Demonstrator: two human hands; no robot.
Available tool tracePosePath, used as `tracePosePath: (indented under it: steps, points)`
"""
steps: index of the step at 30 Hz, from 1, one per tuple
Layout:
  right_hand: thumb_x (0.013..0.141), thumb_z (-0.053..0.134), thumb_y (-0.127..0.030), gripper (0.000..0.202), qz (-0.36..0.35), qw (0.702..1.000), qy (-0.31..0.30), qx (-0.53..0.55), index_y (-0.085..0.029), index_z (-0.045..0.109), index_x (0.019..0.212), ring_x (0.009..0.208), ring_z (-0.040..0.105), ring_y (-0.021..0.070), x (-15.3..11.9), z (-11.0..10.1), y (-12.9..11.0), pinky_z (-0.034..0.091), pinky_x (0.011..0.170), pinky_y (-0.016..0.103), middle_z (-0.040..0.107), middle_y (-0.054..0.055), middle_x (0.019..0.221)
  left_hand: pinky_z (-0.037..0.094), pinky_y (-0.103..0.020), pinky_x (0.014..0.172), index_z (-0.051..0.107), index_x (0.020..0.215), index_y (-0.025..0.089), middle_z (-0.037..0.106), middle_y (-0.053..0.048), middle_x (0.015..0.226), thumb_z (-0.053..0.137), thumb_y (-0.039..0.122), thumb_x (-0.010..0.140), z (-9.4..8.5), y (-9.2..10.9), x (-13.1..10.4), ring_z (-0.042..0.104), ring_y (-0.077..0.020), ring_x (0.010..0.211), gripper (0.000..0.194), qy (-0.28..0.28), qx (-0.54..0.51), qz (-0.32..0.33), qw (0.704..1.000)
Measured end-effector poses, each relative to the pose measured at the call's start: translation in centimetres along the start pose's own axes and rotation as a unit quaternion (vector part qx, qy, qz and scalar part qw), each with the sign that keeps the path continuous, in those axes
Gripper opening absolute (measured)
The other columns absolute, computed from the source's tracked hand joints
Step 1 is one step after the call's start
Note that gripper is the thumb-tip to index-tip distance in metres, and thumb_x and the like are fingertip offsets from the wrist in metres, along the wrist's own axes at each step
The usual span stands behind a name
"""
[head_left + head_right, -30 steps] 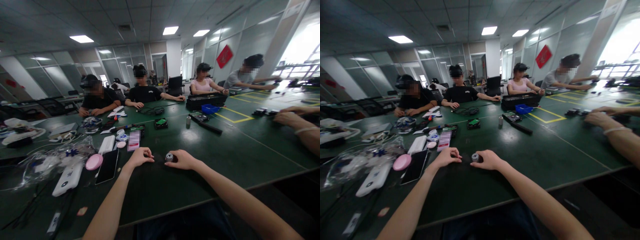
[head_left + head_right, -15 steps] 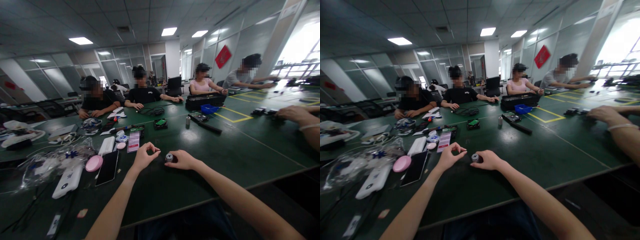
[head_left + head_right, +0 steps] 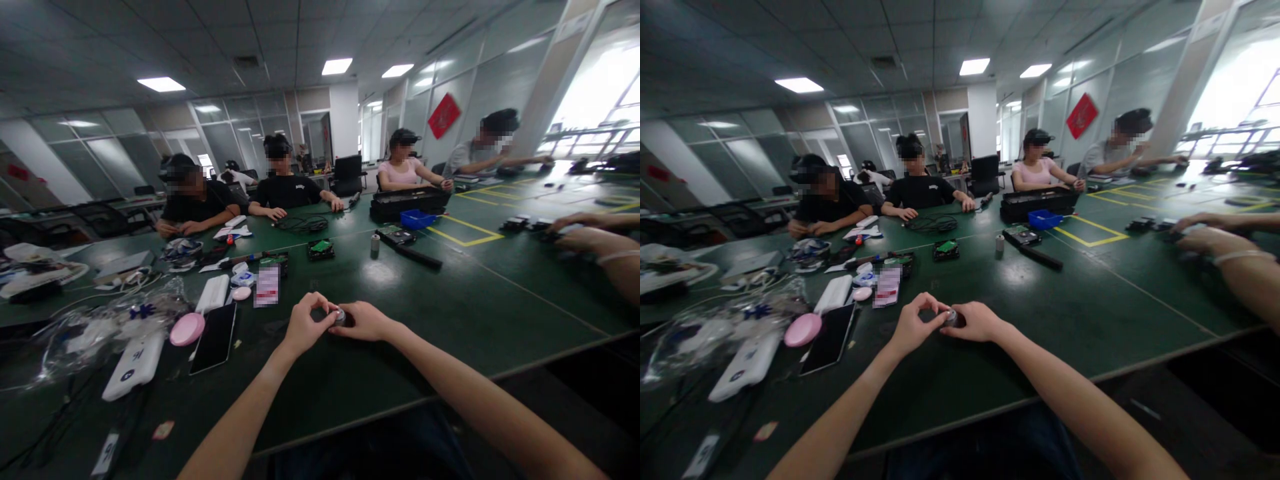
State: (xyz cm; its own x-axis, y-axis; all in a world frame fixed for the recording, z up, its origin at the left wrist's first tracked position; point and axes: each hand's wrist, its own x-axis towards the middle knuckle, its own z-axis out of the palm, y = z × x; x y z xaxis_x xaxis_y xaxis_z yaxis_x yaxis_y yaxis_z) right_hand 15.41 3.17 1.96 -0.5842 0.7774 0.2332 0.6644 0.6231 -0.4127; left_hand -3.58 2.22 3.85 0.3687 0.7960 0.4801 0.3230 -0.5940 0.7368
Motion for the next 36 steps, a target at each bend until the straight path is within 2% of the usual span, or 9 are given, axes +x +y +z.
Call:
tracePosePath:
  steps: [8, 18, 20, 22, 25, 27, 29, 32, 36]
  points:
    - [0.08, 0.052, -0.06, 0.047, 0.007, 1.0, -0.005, 0.014, -0.017, 0.063, 0.095, 0.063, 0.058, 0.0156, 0.0, -0.2, -0.1, 0.037, 0.058, 0.024, 0.065, 0.005, 0.076, 0.049, -0.031, 0.084, 0.055, 0.086, 0.02, 0.065, -0.002, 0.088, 0.065, 0.023, 0.079, 0.3, -0.3, 0.0, 0.064, -0.0165, 0.086, 0.013, 0.015, 0.04, 0.019, 0.999]
    - [0.08, 0.055, -0.057, 0.045, -0.003, 1.0, 0.001, 0.028, -0.017, 0.064, 0.097, 0.064, 0.058, 0.0159, 0.0, -0.2, -0.1, 0.039, 0.058, 0.025, 0.065, 0.005, 0.076, 0.05, -0.03, 0.081, 0.054, 0.094, 0.02, 0.068, -0.002, 0.089, 0.066, 0.026, 0.078, 0.2, -0.1, 0.0, 0.066, -0.0173, 0.086, 0.021, -0.014, -0.006, -0.026, 1.0]
    - [0.077, 0.06, -0.054, 0.045, -0.013, 0.999, -0.007, 0.048, -0.018, 0.063, 0.103, 0.064, 0.058, 0.0158, -0.1, -0.7, 0.0, 0.039, 0.058, 0.025, 0.065, 0.004, 0.077, 0.047, -0.033, 0.086, 0.054, 0.102, 0.021, 0.068, -0.003, 0.096, 0.069, 0.028, 0.076, 0.1, -0.1, 0.0, 0.065, -0.019, 0.092, 0.03, -0.022, 0.001, -0.025, 0.999]
    - [0.073, 0.067, -0.046, 0.048, -0.026, 0.996, -0.009, 0.084, -0.019, 0.059, 0.112, 0.066, 0.06, 0.0159, -0.3, -1.4, 0.3, 0.042, 0.06, 0.025, 0.065, 0.002, 0.079, 0.046, -0.036, 0.088, 0.051, 0.114, 0.023, 0.065, -0.006, 0.108, 0.075, 0.032, 0.069, 0.0, -0.4, -0.1, 0.061, -0.0223, 0.102, 0.051, -0.036, 0.012, -0.033, 0.999]
    - [0.073, 0.068, -0.032, 0.048, -0.041, 0.984, 0.053, 0.162, -0.02, 0.053, 0.117, 0.078, 0.062, 0.0173, -0.5, -2.5, 0.7, 0.046, 0.073, 0.029, 0.066, 0.002, 0.087, 0.046, -0.037, 0.085, 0.048, 0.122, 0.023, 0.06, -0.009, 0.116, 0.083, 0.036, 0.058, 0.2, -1.3, -0.3, 0.057, -0.0256, 0.107, 0.075, -0.051, 0.022, -0.059, 0.997]
    - [0.077, 0.066, -0.031, 0.046, -0.051, 0.97, 0.114, 0.21, -0.02, 0.051, 0.119, 0.09, 0.062, 0.0189, -0.5, -2.8, 0.6, 0.044, 0.086, 0.034, 0.067, 0.004, 0.094, 0.046, -0.037, 0.086, 0.051, 0.12, 0.022, 0.061, -0.008, 0.112, 0.083, 0.037, 0.057, 0.5, -2.0, -0.4, 0.057, -0.0254, 0.104, 0.072, -0.058, 0.033, -0.068, 0.995]
    - [0.079, 0.066, -0.033, 0.049, -0.057, 0.959, 0.147, 0.234, -0.021, 0.049, 0.123, 0.1, 0.061, 0.0202, -0.4, -2.7, 0.3, 0.039, 0.096, 0.039, 0.068, 0.004, 0.1, 0.045, -0.038, 0.087, 0.056, 0.114, 0.023, 0.063, -0.007, 0.106, 0.082, 0.039, 0.059, 0.9, -2.6, -0.6, 0.057, -0.0255, 0.103, 0.063, -0.072, 0.056, -0.067, 0.994]
    - [0.074, 0.071, -0.035, 0.057, -0.063, 0.961, 0.145, 0.225, -0.023, 0.049, 0.126, 0.108, 0.059, 0.0225, -0.2, -2.1, -0.2, 0.034, 0.102, 0.044, 0.071, 0.004, 0.099, 0.046, -0.037, 0.085, 0.064, 0.104, 0.021, 0.062, -0.008, 0.102, 0.079, 0.045, 0.061, 1.2, -3.2, -0.8, 0.057, -0.026, 0.1, 0.052, -0.09, 0.097, -0.066, 0.989]
    - [0.071, 0.074, -0.036, 0.047, -0.062, 0.962, 0.141, 0.223, -0.022, 0.061, 0.115, 0.109, 0.06, 0.0249, 0.0, -1.5, -0.4, 0.037, 0.1, 0.045, 0.073, 0.005, 0.095, 0.047, -0.036, 0.083, 0.067, 0.1, 0.019, 0.06, -0.008, 0.1, 0.078, 0.049, 0.061, 1.4, -3.4, -0.9, 0.058, -0.0242, 0.094, 0.05, -0.094, 0.121, -0.073, 0.986]
